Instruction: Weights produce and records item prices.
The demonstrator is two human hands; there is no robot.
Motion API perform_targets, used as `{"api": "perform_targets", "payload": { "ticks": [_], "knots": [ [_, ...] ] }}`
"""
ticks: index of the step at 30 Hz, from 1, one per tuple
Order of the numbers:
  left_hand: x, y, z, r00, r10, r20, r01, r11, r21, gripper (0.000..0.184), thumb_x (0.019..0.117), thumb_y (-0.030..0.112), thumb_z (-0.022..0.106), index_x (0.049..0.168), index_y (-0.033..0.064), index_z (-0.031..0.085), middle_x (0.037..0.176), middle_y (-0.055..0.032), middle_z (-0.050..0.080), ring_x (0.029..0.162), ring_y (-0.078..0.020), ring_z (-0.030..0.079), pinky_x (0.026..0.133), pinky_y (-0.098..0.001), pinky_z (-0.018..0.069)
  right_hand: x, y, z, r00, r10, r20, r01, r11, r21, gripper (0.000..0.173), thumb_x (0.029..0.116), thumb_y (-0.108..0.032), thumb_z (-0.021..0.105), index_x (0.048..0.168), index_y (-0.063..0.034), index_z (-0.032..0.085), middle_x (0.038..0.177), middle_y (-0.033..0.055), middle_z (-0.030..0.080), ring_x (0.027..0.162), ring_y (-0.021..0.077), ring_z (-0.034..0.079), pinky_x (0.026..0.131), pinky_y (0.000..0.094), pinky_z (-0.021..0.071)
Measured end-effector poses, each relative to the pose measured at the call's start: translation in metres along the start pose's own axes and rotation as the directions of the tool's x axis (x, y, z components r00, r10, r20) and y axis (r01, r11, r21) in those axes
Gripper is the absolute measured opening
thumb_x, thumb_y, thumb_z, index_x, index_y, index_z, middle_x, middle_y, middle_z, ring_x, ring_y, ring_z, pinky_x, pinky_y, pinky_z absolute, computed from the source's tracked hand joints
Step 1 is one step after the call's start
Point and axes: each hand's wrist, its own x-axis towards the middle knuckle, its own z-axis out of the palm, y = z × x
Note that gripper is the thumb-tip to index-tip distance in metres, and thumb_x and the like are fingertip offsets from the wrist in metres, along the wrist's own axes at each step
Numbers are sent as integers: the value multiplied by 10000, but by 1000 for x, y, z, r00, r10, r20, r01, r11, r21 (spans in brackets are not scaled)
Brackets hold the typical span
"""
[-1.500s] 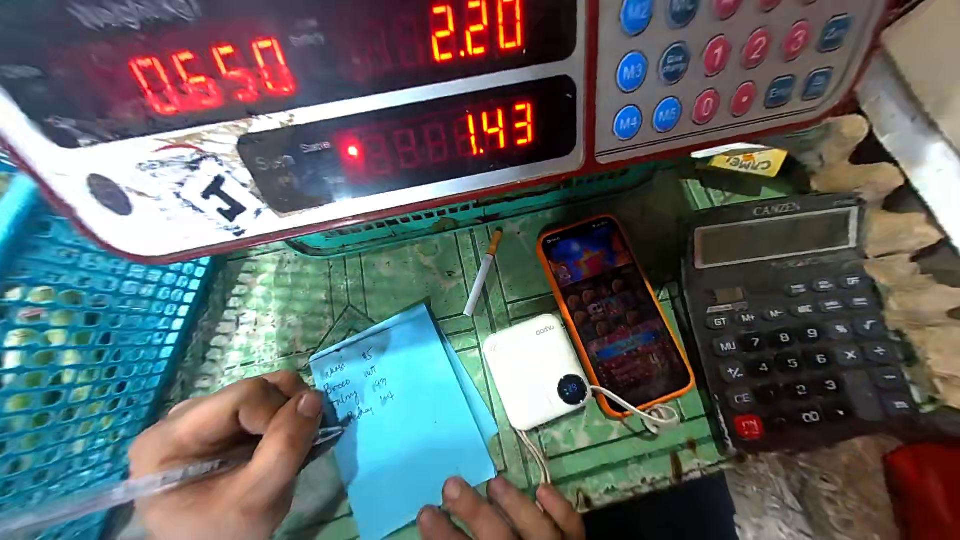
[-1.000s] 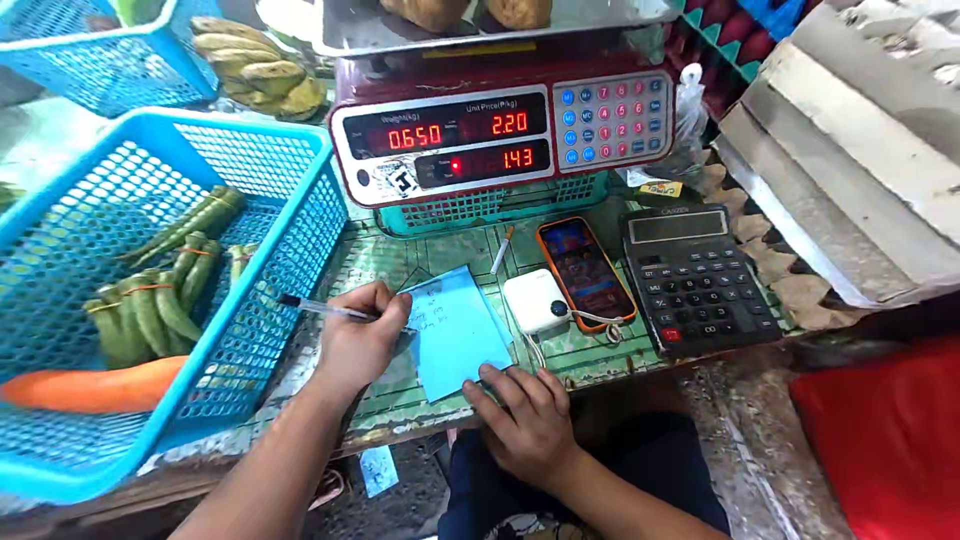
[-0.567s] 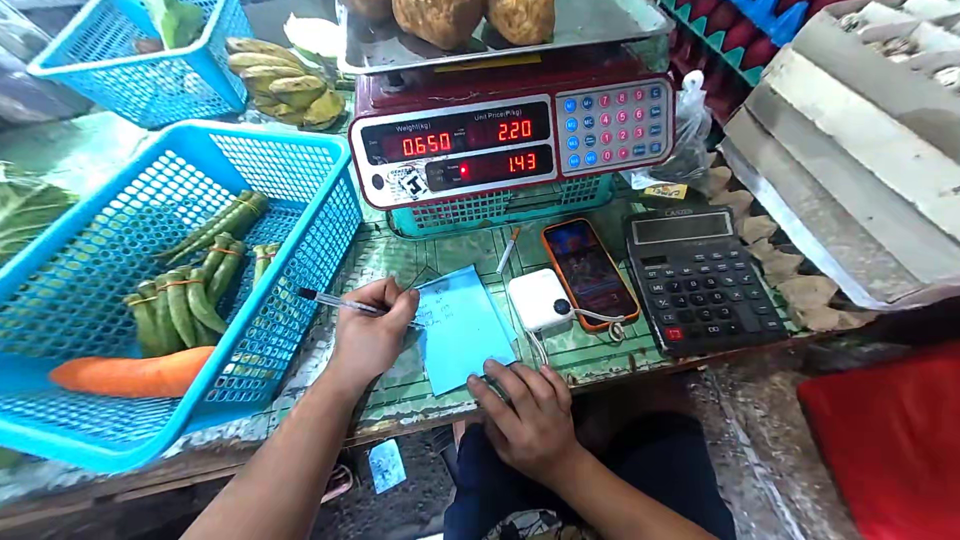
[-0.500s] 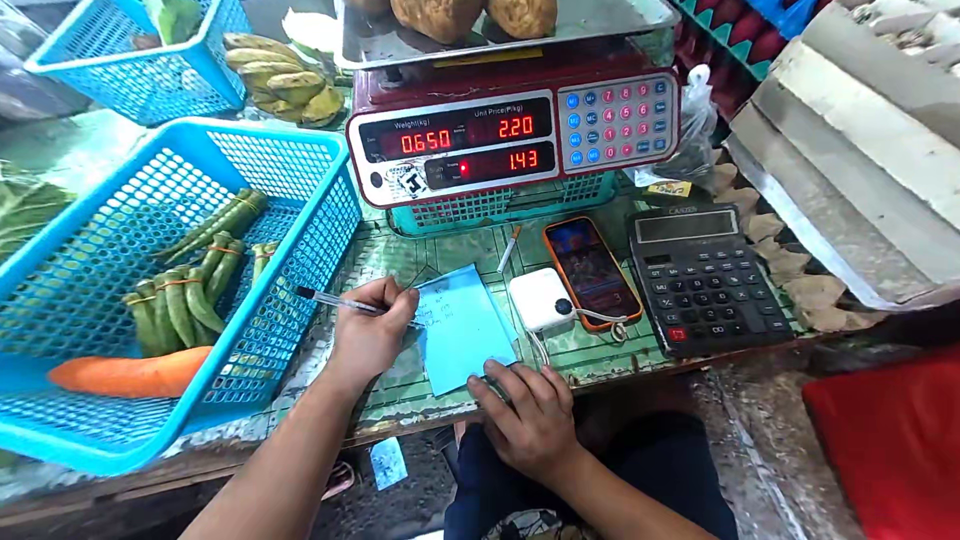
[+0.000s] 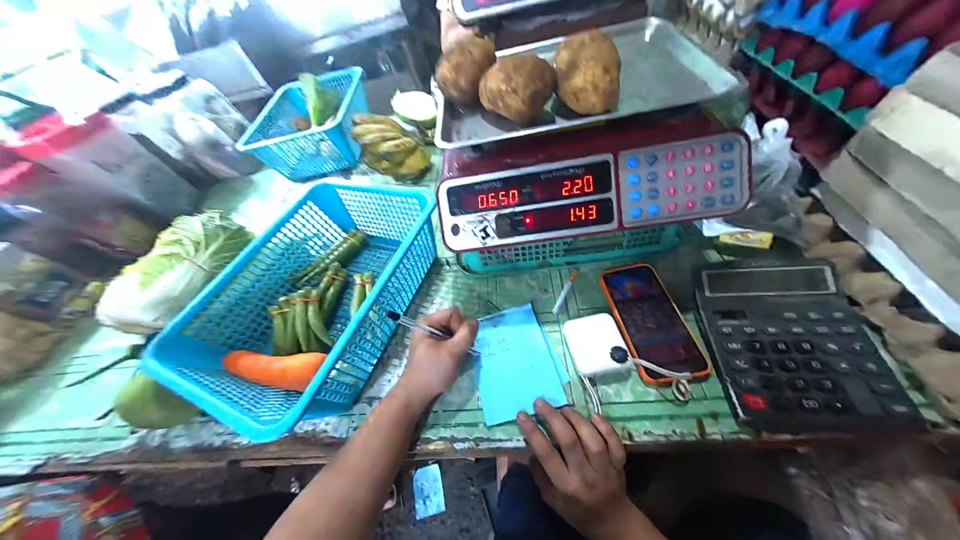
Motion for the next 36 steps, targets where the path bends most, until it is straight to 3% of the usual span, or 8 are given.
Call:
{"api": "perform_targets", "payload": {
  "ticks": [7, 10, 12, 21, 36],
  "knots": [
    [0, 1, 3, 1000, 5, 9, -5, 999, 46, 373, 920, 73, 581, 605, 224, 448, 555, 120, 469, 497, 8, 443, 488, -184, 375, 0, 0, 2, 1000, 6, -4, -6, 1000, 8, 411, 968, -387, 569, 1371, -314, 605, 1399, -23, 591, 1315, 168, 497, 1187, 405, 244],
    [-5, 4, 2, 1000, -6, 21, 3, 993, 120, 345, 924, 49, 578, 636, 193, 457, 599, 89, 514, 519, -11, 469, 501, -199, 409, 1, 0, -1, 1000, 4, 13, -4, 1000, 21, 407, 967, -374, 575, 1368, -307, 604, 1396, -6, 601, 1305, 196, 517, 1173, 414, 267],
    [-11, 3, 0, 999, 4, 41, -9, 991, 137, 344, 938, 57, 571, 637, 170, 447, 584, 48, 496, 492, -48, 446, 467, -218, 379, 0, -4, -3, 1000, 7, 24, -8, 999, 33, 402, 965, -345, 591, 1362, -293, 619, 1376, 14, 617, 1281, 214, 534, 1159, 426, 290],
    [-12, 3, 2, 982, 113, 149, -147, 960, 239, 364, 911, 12, 550, 607, 140, 396, 544, 27, 426, 459, -58, 391, 441, -212, 323, 0, -2, -3, 999, 17, 29, -18, 999, 27, 433, 961, -336, 610, 1392, -291, 603, 1400, 0, 597, 1287, 197, 516, 1179, 417, 241],
    [-12, -3, 1, 960, 176, 216, -246, 898, 366, 305, 910, 68, 571, 631, 140, 470, 566, 54, 465, 488, -27, 445, 460, -196, 378, -1, -1, -5, 999, 30, 40, -31, 999, 21, 407, 958, -340, 614, 1365, -320, 611, 1389, -25, 617, 1309, 179, 520, 1198, 398, 246]
  ]
}}
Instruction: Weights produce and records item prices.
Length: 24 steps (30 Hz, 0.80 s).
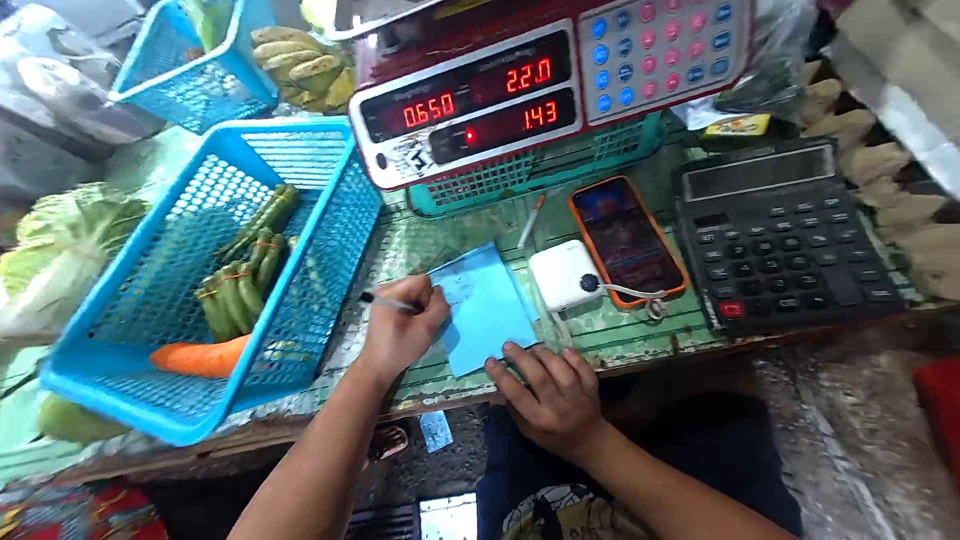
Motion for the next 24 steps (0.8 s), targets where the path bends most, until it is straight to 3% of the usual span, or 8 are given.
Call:
{"api": "perform_targets", "payload": {
  "ticks": [6, 11, 24],
  "knots": [
    [-1, -2, -2, 999, 33, 1, -33, 999, -17, 338, 876, 71, 577, 592, 166, 420, 545, 74, 446, 478, -3, 430, 451, -174, 350, 1, -1, 1, 1000, -12, -6, 12, 1000, -6, 392, 961, -330, 614, 1352, -320, 623, 1383, -26, 622, 1310, 176, 520, 1201, 399, 245],
    [0, 0, -1, 998, -51, -38, 50, 998, -36, 339, 898, 75, 572, 616, 181, 416, 546, 77, 435, 471, -14, 420, 445, -182, 347, 2, 0, 1, 1000, -14, -3, 14, 1000, -13, 401, 957, -327, 613, 1358, -321, 613, 1384, -26, 617, 1310, 178, 514, 1199, 391, 239],
    [2, -3, -3, 998, 51, 23, -50, 998, -39, 358, 893, 62, 587, 588, 152, 422, 552, 51, 465, 486, -19, 449, 454, -184, 360, 2, 0, 1, 1000, -4, -9, 4, 1000, 14, 415, 949, -333, 623, 1363, -307, 612, 1390, -22, 609, 1314, 177, 506, 1208, 395, 218]
  ]
}}
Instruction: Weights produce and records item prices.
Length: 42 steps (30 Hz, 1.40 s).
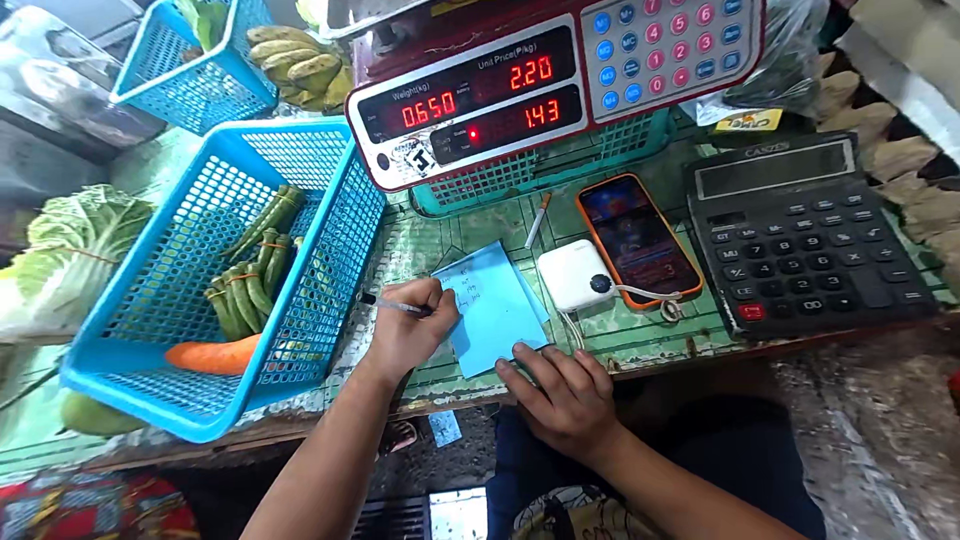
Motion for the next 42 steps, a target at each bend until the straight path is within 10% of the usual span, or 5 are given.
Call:
{"api": "perform_targets", "payload": {
  "ticks": [42],
  "knots": [
    [1, -4, 4, 998, 45, 33, -42, 995, -86, 323, 967, 132, 632, 668, 133, 510, 627, 67, 549, 588, 25, 525, 536, -137, 418, -2, 0, -1, 999, -14, 32, 14, 1000, 10, 395, 976, -339, 596, 1366, -272, 602, 1451, -24, 539, 1407, 189, 396, 1231, 401, 128]
  ]
}}
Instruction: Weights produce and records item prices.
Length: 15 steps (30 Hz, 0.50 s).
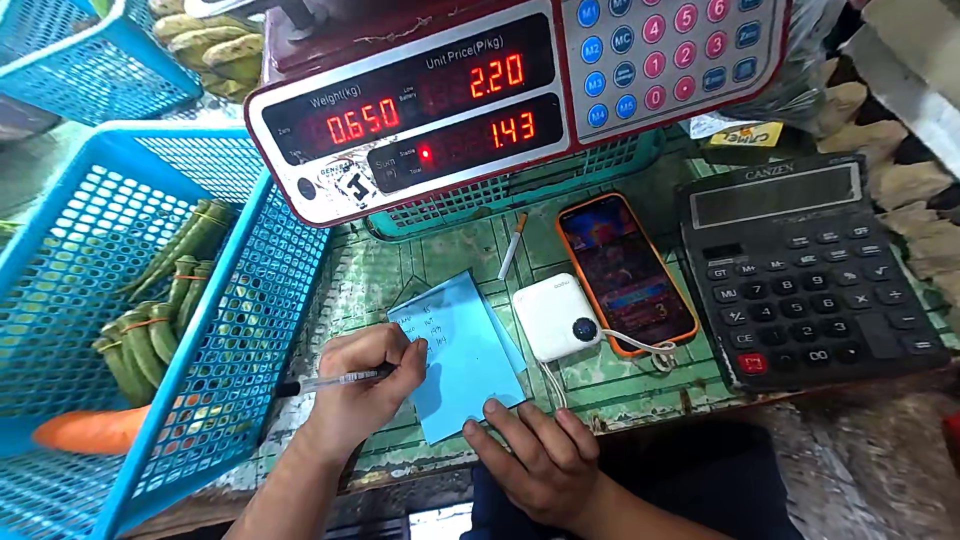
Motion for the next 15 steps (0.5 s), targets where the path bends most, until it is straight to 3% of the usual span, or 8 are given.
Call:
{"api": "perform_targets", "payload": {
  "ticks": [5, 9, 12, 15],
  "knots": [
    [2, 2, 1, 999, 26, 29, -28, 996, 85, 354, 961, 111, 613, 637, 116, 471, 609, 41, 504, 573, 9, 481, 523, -151, 375, 1, 0, 0, 1000, -2, 5, 2, 1000, 2, 398, 971, -325, 587, 1366, -278, 604, 1435, -26, 556, 1384, 179, 416, 1221, 396, 143],
    [7, 6, 3, 996, -65, -62, 65, 998, -10, 319, 891, 55, 639, 616, 123, 490, 607, 55, 534, 544, 10, 508, 499, -156, 427, -1, 1, 0, 1000, 16, -2, -16, 1000, 13, 415, 958, -357, 608, 1365, -280, 613, 1446, -26, 565, 1388, 188, 434, 1214, 408, 169],
    [8, 9, -3, 968, -191, -163, 162, 971, -174, 324, 922, 22, 586, 653, 157, 467, 586, 53, 511, 493, -30, 472, 458, -190, 400, 1, -1, 1, 1000, 18, -8, -18, 1000, 17, 452, 946, -415, 639, 1373, -270, 617, 1440, -23, 561, 1345, 192, 463, 1196, 413, 188],
    [8, 10, 0, 972, -206, -113, 180, 962, -207, 327, 918, 10, 581, 644, 139, 457, 566, 32, 491, 474, -46, 459, 443, -197, 382, 0, 0, 1, 1000, 16, -8, -16, 1000, 10, 458, 941, -411, 637, 1374, -262, 617, 1432, -22, 558, 1357, 188, 447, 1214, 419, 146]
  ]
}}
